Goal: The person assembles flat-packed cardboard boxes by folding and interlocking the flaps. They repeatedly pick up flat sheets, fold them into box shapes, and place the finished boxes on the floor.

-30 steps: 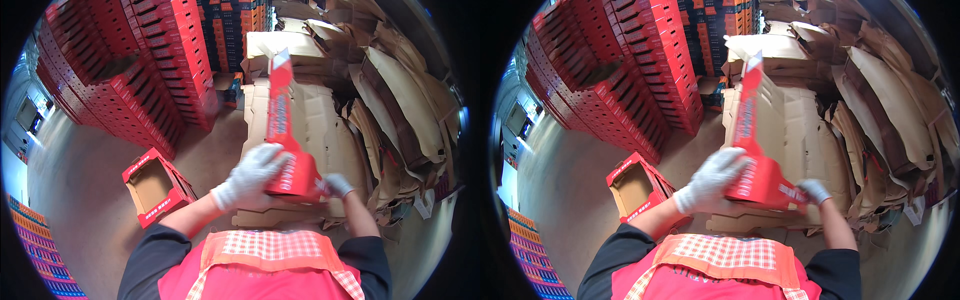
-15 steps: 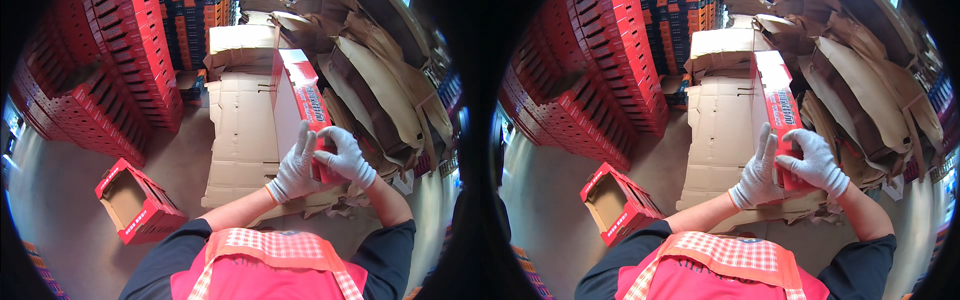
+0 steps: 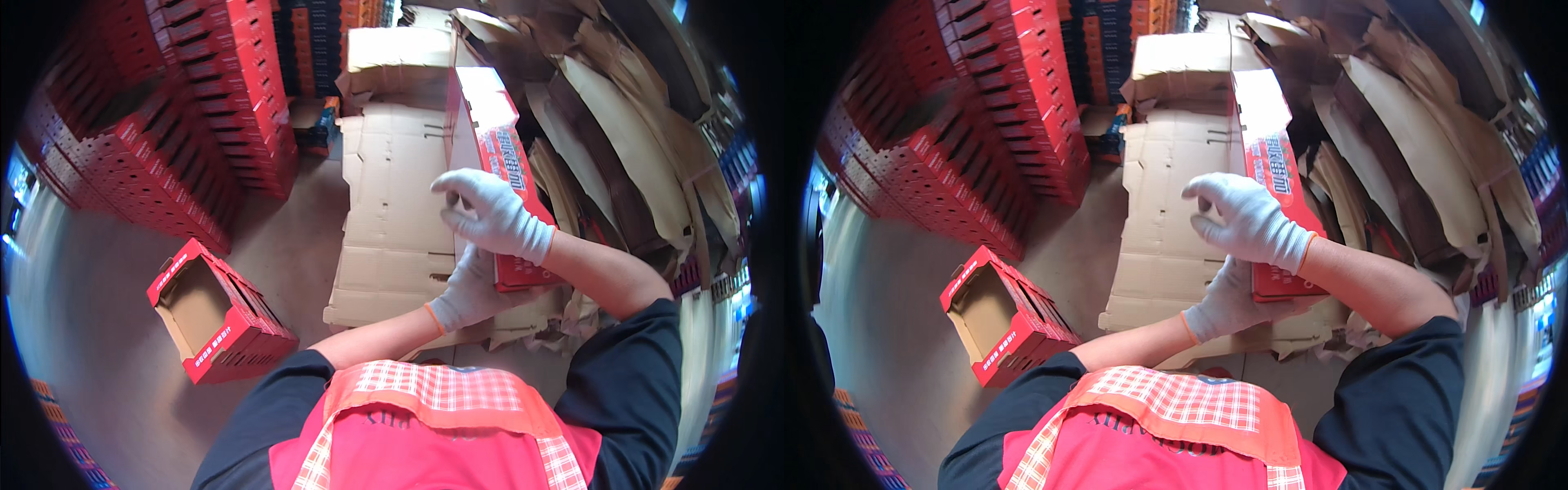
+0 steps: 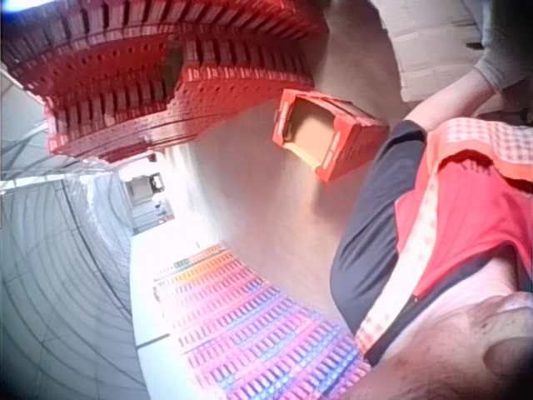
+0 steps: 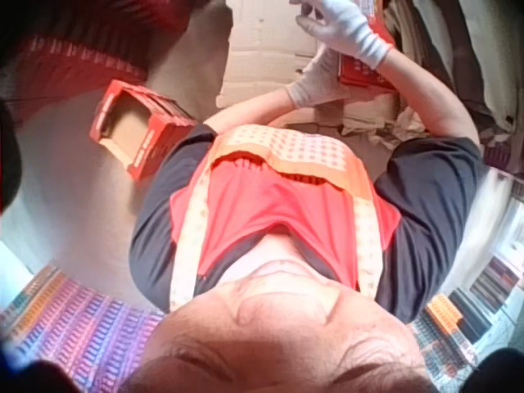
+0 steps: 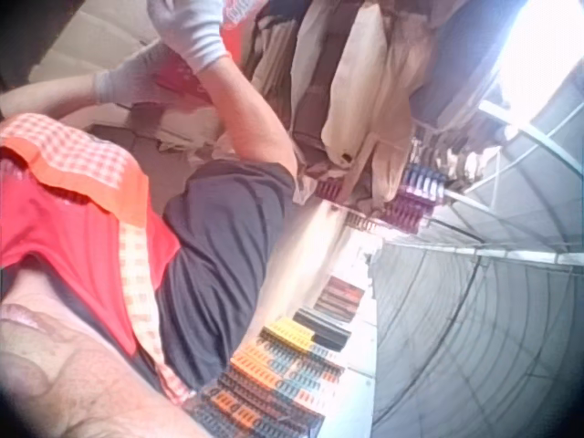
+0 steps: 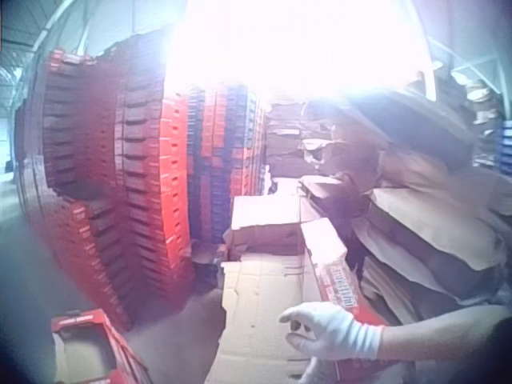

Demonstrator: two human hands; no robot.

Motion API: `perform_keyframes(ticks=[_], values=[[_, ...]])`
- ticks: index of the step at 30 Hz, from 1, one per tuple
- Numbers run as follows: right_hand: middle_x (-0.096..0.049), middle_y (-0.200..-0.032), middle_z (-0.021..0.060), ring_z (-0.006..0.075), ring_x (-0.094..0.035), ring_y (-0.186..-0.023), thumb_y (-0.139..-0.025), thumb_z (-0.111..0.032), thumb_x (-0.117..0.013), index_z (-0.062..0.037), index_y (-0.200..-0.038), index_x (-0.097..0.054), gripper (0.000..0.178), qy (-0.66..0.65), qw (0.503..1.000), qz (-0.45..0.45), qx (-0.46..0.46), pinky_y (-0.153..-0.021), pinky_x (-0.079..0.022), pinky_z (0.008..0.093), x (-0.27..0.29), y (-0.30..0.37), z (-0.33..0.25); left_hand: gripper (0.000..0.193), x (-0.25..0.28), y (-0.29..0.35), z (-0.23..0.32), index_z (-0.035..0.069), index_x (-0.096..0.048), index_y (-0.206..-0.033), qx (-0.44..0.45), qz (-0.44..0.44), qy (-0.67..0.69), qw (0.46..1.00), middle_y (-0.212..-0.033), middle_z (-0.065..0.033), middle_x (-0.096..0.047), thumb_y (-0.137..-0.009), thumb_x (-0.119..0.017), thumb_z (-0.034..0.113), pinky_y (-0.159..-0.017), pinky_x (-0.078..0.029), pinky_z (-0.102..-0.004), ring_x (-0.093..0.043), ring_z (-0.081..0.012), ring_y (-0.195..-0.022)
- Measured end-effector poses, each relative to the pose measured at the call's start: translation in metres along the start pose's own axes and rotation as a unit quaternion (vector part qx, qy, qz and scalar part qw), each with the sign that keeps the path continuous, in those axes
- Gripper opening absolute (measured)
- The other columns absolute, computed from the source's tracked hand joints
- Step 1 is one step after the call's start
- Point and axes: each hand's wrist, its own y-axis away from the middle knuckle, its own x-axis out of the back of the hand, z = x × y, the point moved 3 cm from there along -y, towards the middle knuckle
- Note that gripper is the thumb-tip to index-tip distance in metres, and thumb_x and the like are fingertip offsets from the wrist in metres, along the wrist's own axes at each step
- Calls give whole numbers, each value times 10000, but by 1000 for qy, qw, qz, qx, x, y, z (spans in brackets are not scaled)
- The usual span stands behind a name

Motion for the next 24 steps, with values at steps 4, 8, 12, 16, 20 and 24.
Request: perform_keyframes(ticks=[4, 8, 12, 16, 20, 24], values=[[-660, -963, 65, 134, -629, -795, -906, -173, -682, 20, -1158, -613, 324, 8, 915, 304, -265, -725, -528, 308, 46, -29, 30, 1252, 23, 19, -3, 8, -82, -1512, 37, 110, -148, 982, -1435, -178, -393, -639, -919, 334, -1135, -331, -391, -441, -294, -1319], [-704, -851, 54, 150, -664, -733, -879, -172, -708, 23, -974, -667, 221, -338, 827, 119, -434, -709, -540, 310, 19, -38, 69, 1279, 26, 33, 1, -20, -28, -1513, 68, 58, -41, 995, -1477, -185, -337, -656, -904, 346, -1165, -280, -399, -367, -328, -1372], [-682, -817, 206, 355, -674, -746, -803, -263, -741, -22, -920, -645, 284, 66, 996, -5, -52, -700, -531, 419, -26, -19, 77, 1080, 20, 65, 6, 18, -118, -1563, 278, -158, -8, 947, -1548, -247, -322, -796, -773, 403, -1157, -309, -397, -351, -334, -1428], [-703, -808, 131, 331, -685, -833, -790, -265, -696, -131, -792, -700, 134, 316, 935, -113, -114, -710, -529, 442, -53, 42, 141, 668, 57, 100, 29, 18, -412, -1475, 91, -290, 13, 953, -1443, -210, -503, -917, -683, 267, -1122, -374, -357, -489, -312, -1339], [-722, -966, 50, 231, -663, -1012, -754, -144, -677, -147, -827, -739, 96, 404, 830, -207, -324, -767, -552, 417, -62, 136, 213, 553, 168, 94, 15, 75, -577, -1342, -66, -47, -428, 900, -1255, -146, -633, -800, -688, 76, -1010, -476, -420, -609, -331, -1154], [-612, -1195, 31, 257, -552, -1189, -689, -190, -725, -149, -1166, -647, 485, 420, 866, -220, -159, -803, -524, 416, -69, 206, 173, 692, 251, 85, -32, 123, -472, -1443, -50, -176, -786, 591, -1476, -107, -478, -792, -679, 238, -1135, -301, -576, -440, -320, -1368]])
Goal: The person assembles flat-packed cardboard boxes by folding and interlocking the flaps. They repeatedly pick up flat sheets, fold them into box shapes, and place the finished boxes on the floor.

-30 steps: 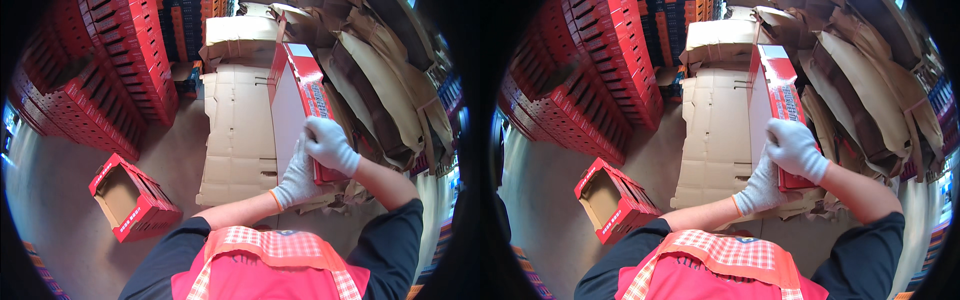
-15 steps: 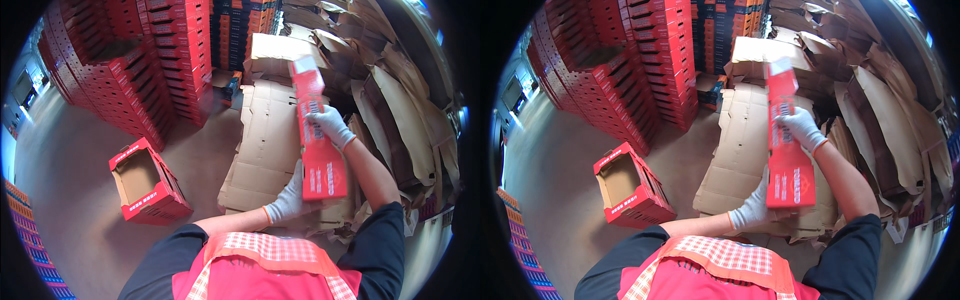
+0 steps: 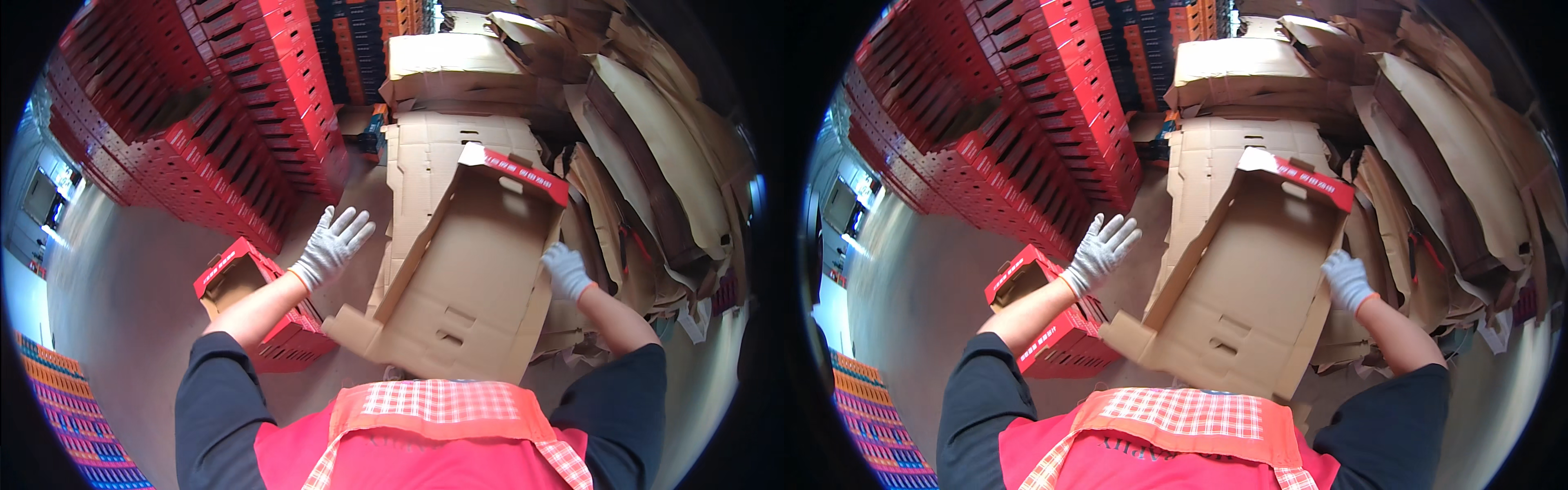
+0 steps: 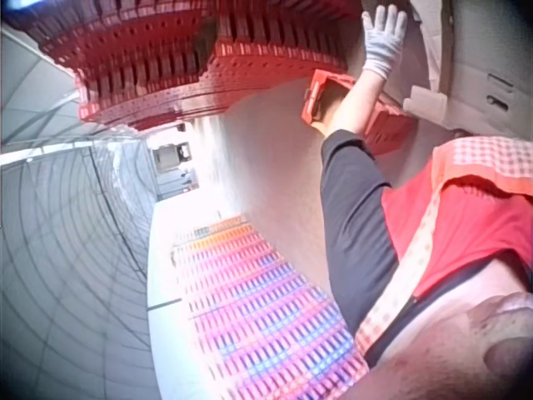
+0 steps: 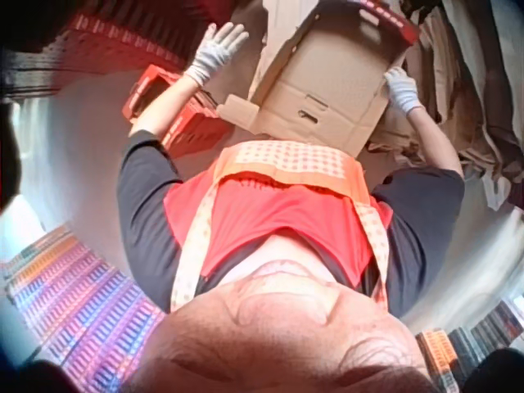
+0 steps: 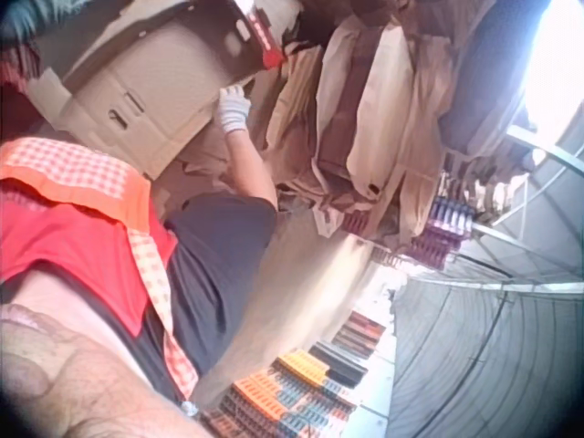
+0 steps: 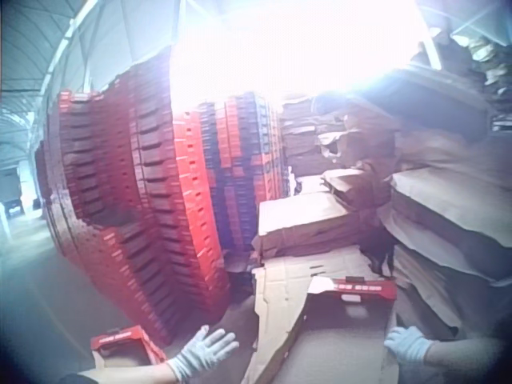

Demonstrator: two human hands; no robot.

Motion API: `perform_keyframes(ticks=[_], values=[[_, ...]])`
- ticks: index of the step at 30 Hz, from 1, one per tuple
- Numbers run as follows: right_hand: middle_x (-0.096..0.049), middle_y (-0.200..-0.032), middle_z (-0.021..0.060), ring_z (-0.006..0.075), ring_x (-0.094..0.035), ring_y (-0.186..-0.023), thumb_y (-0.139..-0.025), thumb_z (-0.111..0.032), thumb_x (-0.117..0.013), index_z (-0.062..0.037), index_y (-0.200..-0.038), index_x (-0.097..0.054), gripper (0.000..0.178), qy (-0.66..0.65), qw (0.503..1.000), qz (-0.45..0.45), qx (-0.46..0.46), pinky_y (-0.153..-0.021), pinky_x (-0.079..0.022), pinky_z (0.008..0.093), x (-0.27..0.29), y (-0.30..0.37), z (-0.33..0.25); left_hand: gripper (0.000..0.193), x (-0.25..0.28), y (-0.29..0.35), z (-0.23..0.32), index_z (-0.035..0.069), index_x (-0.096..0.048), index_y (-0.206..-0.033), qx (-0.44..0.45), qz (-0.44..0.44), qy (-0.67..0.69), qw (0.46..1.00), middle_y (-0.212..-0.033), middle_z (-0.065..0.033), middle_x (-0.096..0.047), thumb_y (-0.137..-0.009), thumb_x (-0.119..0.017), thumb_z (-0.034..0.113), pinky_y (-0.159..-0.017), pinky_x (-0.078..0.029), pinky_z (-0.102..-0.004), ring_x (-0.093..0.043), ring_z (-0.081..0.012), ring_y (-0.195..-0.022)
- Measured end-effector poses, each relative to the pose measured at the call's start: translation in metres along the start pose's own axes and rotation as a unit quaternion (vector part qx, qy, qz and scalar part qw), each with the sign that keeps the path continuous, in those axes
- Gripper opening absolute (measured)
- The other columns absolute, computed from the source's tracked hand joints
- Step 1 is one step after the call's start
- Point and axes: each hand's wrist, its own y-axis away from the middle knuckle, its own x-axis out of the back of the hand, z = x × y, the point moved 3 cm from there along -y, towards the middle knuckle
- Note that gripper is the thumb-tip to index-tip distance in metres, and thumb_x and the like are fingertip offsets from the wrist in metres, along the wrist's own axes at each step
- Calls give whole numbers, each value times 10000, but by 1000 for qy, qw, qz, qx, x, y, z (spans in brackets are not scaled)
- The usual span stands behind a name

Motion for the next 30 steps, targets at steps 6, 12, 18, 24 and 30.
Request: perform_keyframes(ticks=[6, 12, 18, 24, 30], values=[[-618, -1175, 63, 265, -635, -1018, -671, -338, -769, -188, -1235, -592, 610, -192, 954, -64, 222, -764, -506, 429, 65, 82, -87, 867, -35, -17, 83, 177, -488, -1412, -370, -44, 274, 887, -1402, -69, -509, -662, -789, 492, -1143, -283, -569, -391, -290, -1374], [-670, -819, 105, 297, -670, -764, -650, -374, -851, -103, -1105, -647, 568, -308, 924, 225, -6, -667, -530, 400, 84, 49, -51, 398, -19, -88, 68, 93, -630, -600, -151, -39, 311, 937, -722, -98, -622, -793, -723, 428, -673, -515, -401, -615, -289, -752], [-641, -714, 125, 291, -642, -637, -731, -252, -816, -85, -803, -631, 259, -350, 906, 214, -104, -580, -514, 375, 113, 51, -18, 491, 39, -69, 85, 69, -604, -573, -127, 40, 293, 947, -635, -132, -586, -829, -703, 477, -584, -471, -443, -580, -344, -621], [-583, -1335, 228, 338, -580, -1211, -840, -429, -712, -59, -1439, -451, 751, -617, 636, -391, 249, -1041, -435, 401, 126, 122, -103, 808, 66, 25, 110, 113, -335, -1530, -266, -475, 583, 603, -1436, -199, -517, -870, -708, 391, -1086, -400, -382, -526, -289, -1295], [-624, -1206, 185, 375, -596, -1125, -726, -333, -787, -72, -1252, -575, 625, -439, 889, 26, 129, -950, -495, 446, 82, 99, -62, 526, 7, -6, 64, 182, -633, -1283, -79, -166, 290, 939, -1254, -55, -663, -808, -716, 392, -1057, -374, -500, -590, -262, -1186]])
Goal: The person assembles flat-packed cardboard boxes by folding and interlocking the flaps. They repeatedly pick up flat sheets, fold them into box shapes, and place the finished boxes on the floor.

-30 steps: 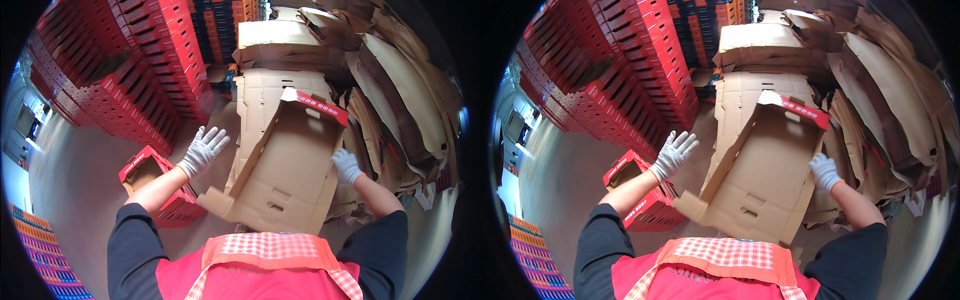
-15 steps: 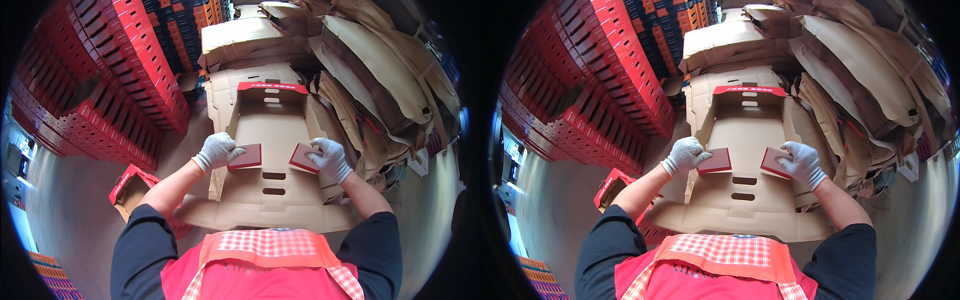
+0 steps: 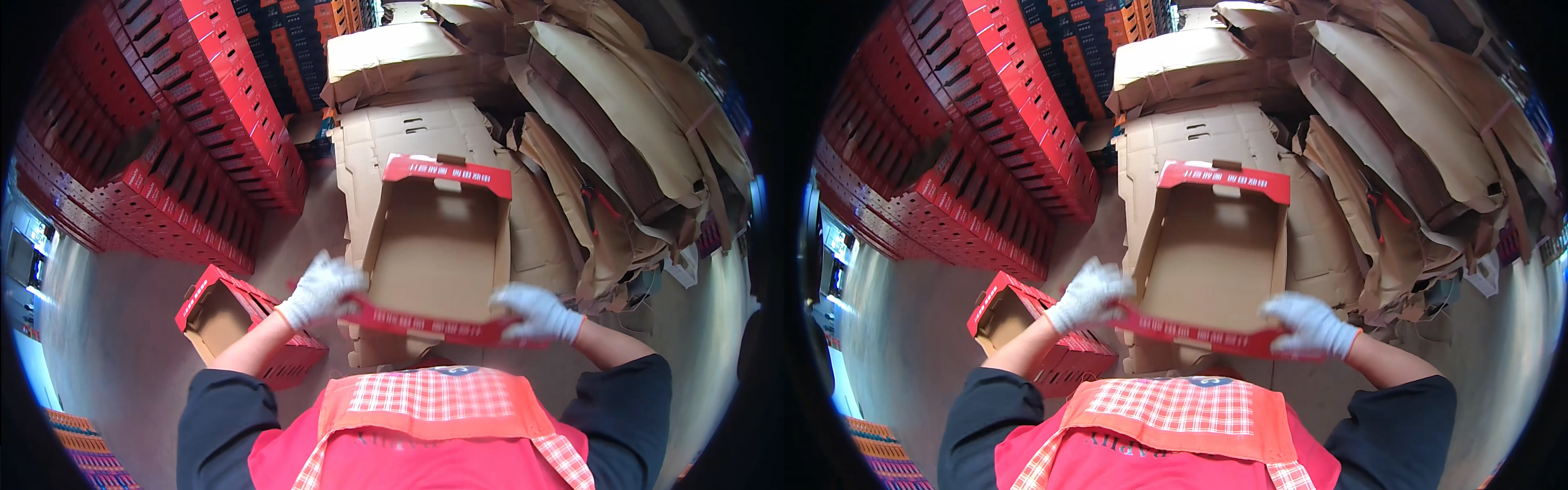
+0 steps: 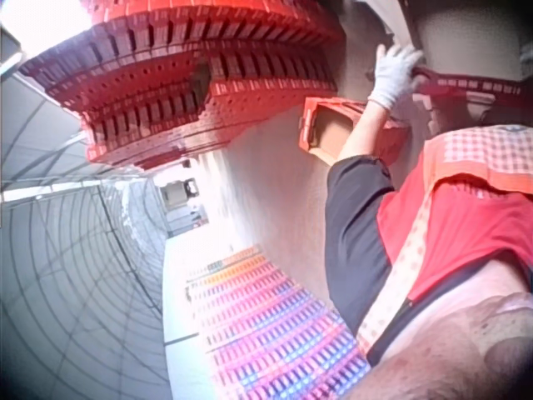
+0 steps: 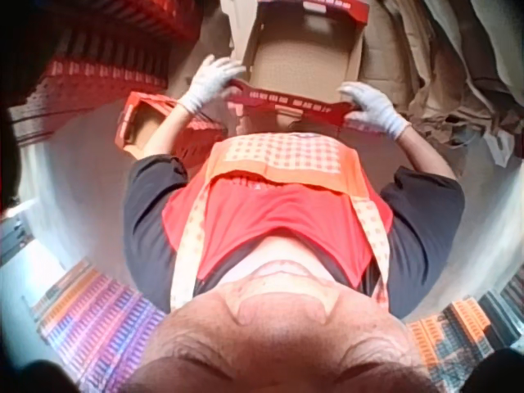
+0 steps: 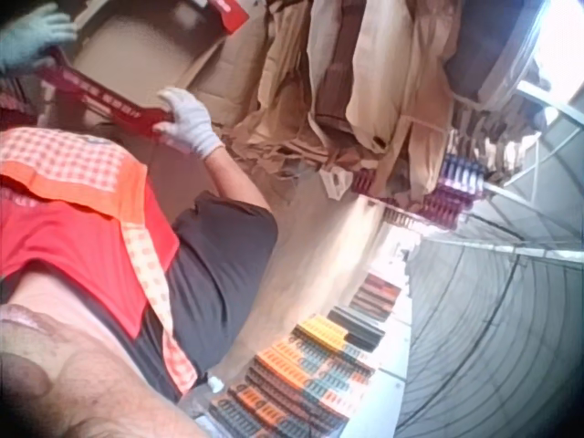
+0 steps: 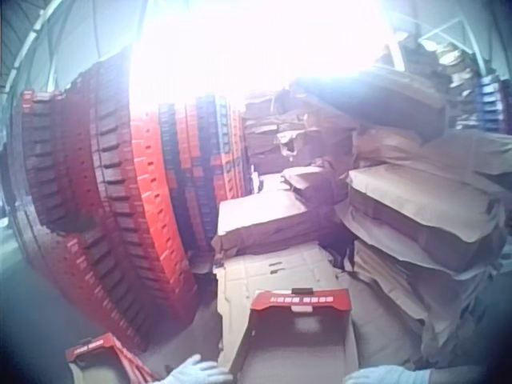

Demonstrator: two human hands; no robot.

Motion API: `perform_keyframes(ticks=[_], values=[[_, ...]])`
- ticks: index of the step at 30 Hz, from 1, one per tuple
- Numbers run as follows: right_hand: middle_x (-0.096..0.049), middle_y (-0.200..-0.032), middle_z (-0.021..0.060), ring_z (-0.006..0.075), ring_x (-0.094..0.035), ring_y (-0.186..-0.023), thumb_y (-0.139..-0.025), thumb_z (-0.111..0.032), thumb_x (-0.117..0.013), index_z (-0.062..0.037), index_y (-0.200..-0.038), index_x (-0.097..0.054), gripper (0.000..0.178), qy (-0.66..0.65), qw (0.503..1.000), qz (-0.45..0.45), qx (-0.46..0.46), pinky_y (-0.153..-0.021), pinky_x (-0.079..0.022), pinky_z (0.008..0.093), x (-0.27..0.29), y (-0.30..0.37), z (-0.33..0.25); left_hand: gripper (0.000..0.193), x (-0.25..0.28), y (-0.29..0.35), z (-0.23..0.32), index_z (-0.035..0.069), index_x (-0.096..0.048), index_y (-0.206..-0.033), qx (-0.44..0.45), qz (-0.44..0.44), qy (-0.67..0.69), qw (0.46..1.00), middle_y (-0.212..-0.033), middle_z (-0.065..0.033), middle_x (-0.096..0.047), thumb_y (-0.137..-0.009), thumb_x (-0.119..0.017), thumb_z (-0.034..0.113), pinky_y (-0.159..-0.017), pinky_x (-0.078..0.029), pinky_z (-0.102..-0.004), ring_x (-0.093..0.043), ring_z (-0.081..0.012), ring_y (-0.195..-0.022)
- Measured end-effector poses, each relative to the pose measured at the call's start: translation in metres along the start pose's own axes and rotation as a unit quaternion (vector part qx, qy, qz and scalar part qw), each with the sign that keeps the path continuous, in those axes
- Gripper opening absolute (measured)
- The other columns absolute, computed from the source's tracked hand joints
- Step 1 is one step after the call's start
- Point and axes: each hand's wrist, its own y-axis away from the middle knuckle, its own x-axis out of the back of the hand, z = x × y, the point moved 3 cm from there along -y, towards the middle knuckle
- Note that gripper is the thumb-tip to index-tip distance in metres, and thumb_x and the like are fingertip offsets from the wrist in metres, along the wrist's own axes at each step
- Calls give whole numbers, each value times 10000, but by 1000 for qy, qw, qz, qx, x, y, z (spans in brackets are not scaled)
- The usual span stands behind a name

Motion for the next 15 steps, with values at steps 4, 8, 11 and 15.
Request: perform_keyframes(ticks=[4, 8, 11, 15], values=[[-544, -1363, 213, 362, -521, -1280, -771, -355, -785, -37, -1409, -469, 780, 56, 945, 233, -221, -1079, -415, 436, -22, -17, 59, 644, -50, -44, -7, 94, -384, -1513, 237, 216, 377, 869, -1539, -186, -386, -945, -606, 303, -1203, -211, -400, -350, -293, -1432], [-566, -1309, 136, 234, -585, -1115, -840, -164, -642, -25, -1476, -390, 698, -592, 658, 373, -278, -973, -482, 341, -85, -39, 103, 636, -72, -63, 9, 34, -318, -1533, 240, 250, 689, 636, -1582, -140, -331, -954, -552, 158, -1194, -218, -305, -318, -244, -1451], [-625, -970, 78, 172, -604, -830, -788, -62, -566, -27, -1168, -594, 382, -631, 617, 374, -286, -801, -515, 298, -70, -33, 119, 649, -60, -69, 24, -6, -305, -1526, 173, 318, 786, 502, -1582, -122, -333, -936, -542, 124, -1195, -227, -319, -301, -206, -1459], [-591, -791, 24, 118, -564, -679, -765, -76, -540, -27, -1098, -611, 343, -604, 673, 332, -266, -676, -497, 254, 37, -33, 89, 540, -65, -80, 59, 9, -472, -1433, 253, 369, 831, 331, -1436, -123, -517, -935, -572, 192, -1130, -373, -346, -471, -214, -1334]])
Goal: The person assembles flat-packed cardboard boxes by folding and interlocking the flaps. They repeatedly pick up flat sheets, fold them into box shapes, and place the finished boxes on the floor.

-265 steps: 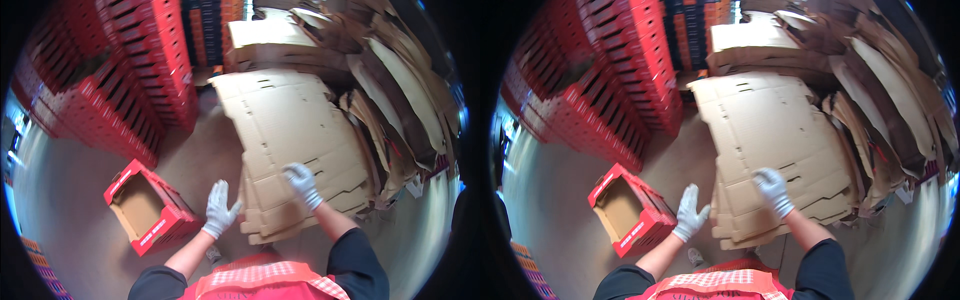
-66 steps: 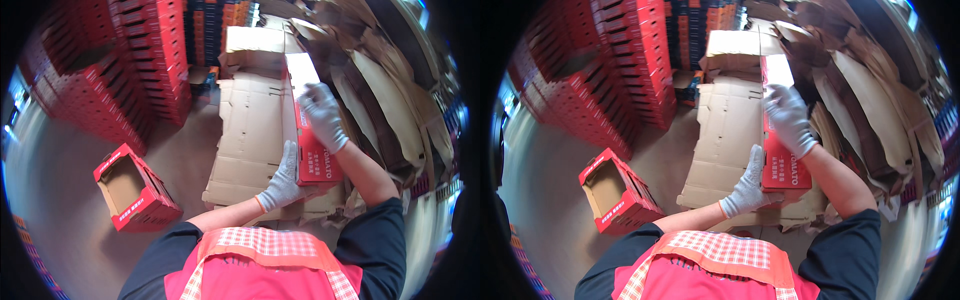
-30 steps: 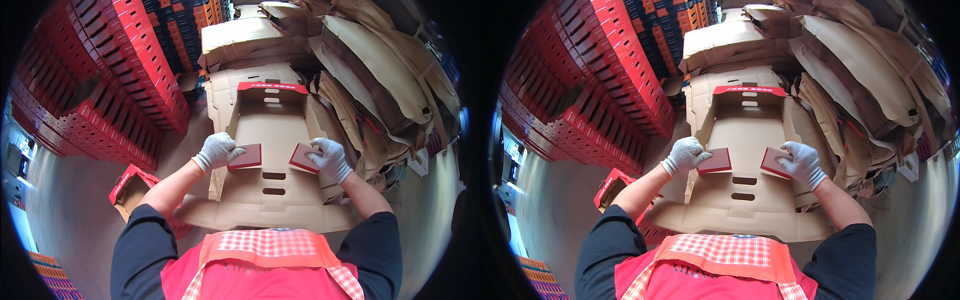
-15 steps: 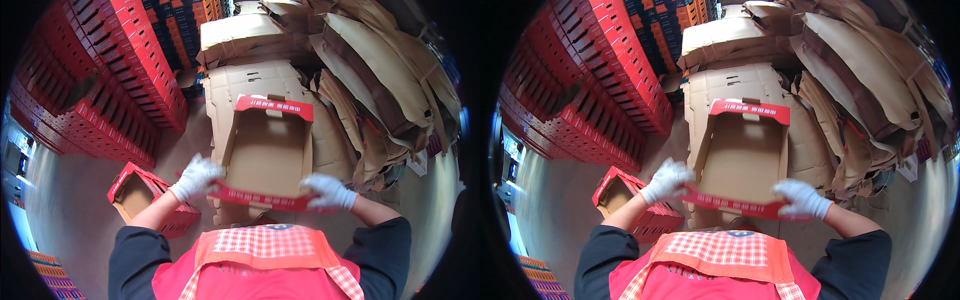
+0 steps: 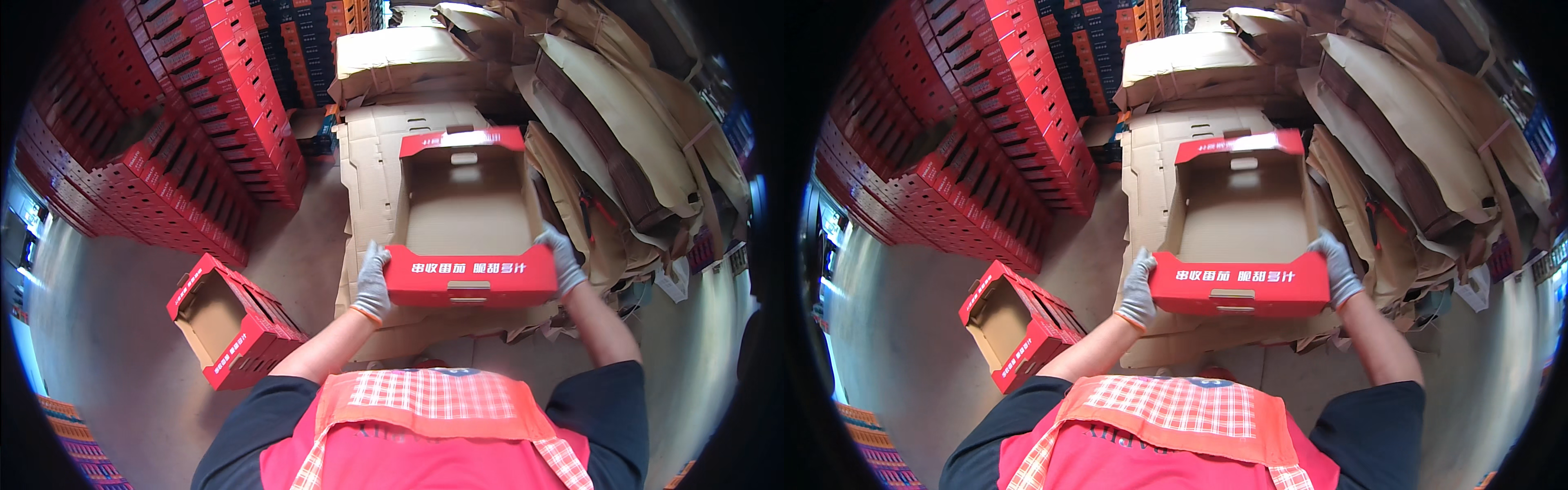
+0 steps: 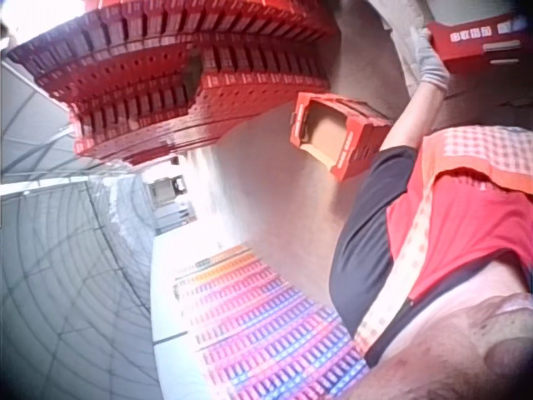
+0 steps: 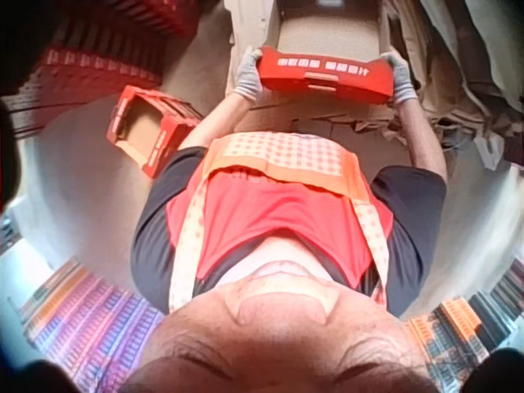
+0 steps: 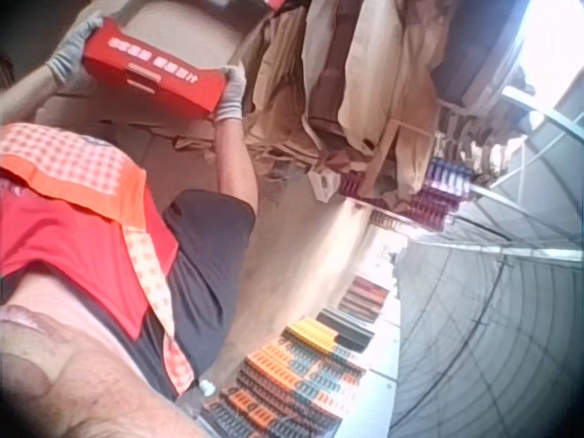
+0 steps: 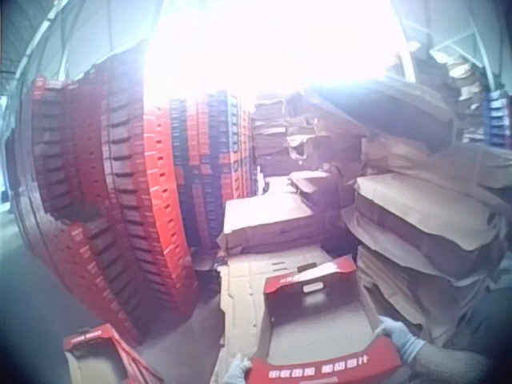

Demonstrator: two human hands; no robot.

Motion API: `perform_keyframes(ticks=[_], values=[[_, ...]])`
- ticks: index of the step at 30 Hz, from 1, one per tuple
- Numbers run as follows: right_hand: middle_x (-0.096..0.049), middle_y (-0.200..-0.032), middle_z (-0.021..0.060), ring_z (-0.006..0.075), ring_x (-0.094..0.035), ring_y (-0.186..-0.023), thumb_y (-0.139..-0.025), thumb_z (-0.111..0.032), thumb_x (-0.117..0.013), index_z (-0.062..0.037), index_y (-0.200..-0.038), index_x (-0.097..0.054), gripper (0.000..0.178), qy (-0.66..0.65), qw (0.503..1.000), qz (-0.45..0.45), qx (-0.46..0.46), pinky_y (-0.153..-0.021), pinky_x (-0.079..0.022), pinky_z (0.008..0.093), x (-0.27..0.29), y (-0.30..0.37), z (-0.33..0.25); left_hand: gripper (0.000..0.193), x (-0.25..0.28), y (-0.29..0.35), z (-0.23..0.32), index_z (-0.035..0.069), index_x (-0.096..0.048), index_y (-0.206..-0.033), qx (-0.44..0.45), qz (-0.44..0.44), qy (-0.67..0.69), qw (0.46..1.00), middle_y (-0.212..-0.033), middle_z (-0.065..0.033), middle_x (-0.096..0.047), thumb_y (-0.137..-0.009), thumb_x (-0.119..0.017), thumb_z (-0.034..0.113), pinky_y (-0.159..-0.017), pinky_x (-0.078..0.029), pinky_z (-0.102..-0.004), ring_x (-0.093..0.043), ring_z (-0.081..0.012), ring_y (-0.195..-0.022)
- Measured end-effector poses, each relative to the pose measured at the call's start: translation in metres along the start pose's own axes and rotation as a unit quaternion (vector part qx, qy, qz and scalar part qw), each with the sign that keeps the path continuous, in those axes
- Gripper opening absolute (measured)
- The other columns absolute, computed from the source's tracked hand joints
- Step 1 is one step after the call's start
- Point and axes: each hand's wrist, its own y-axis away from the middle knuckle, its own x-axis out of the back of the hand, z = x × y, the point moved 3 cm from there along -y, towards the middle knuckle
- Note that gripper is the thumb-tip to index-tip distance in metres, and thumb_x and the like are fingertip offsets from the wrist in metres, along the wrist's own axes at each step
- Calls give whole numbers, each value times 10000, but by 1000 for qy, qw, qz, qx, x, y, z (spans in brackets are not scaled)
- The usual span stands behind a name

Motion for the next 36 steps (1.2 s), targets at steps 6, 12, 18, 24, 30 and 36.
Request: perform_keyframes(ticks=[6, 12, 18, 24, 30, 36], values=[[-625, -973, 153, 281, -650, -943, -675, -162, -657, -42, -1299, -547, 645, 523, 806, -36, 274, -842, -509, 374, -145, 67, -150, 145, -17, 33, -98, 73, -596, -950, 382, 0, 209, 900, -1026, -131, -640, -900, -499, 167, -967, -506, -480, -632, -313, -975], [-663, -1163, 204, 323, -648, -1083, -797, -230, -731, -18, -1203, -637, 467, 544, 700, -199, 416, -972, -492, 381, -225, 66, -104, 323, 1, 74, -49, -3, -575, -1183, 183, -320, -319, 873, -1152, -198, -625, -930, -583, 197, -973, -505, -475, -612, -379, -1103], [-690, -1089, 188, 332, -674, -1023, -854, -215, -715, -30, -1133, -624, 347, 328, 817, 14, 474, -906, -517, 364, -207, 25, -106, 944, -115, 132, 112, -55, -523, -1338, -558, -269, -615, 487, -1451, -290, -430, -662, -755, 562, -1148, -217, -634, -401, -415, -1375], [-710, -912, 152, 331, -710, -804, -857, -223, -717, -62, -1122, -585, 336, 562, 670, 67, 480, -697, -556, 413, -184, 52, -130, 1023, -180, 47, 143, -40, -642, -990, -451, -263, -728, 443, -941, -177, -615, -540, -655, 879, -928, -409, -439, -583, -319, -945], [-628, -645, 135, 310, -643, -594, -916, -205, -666, -25, -765, -639, 237, 554, 765, -44, 324, -553, -487, 372, -156, 48, -142, 939, -171, 50, 137, -20, -649, -920, -501, -277, -685, 451, -898, -170, -627, -561, -673, 846, -880, -421, -394, -596, -304, -894], [-653, -678, 169, 352, -652, -644, -909, -280, -591, -67, -696, -626, 303, 733, 451, -110, 497, -607, -498, 452, -207, 31, -130, 928, -170, 61, 136, -39, -599, -984, -450, -285, -704, 471, -974, -190, -596, -597, -698, 799, -953, -411, -419, -572, -326, -971]])
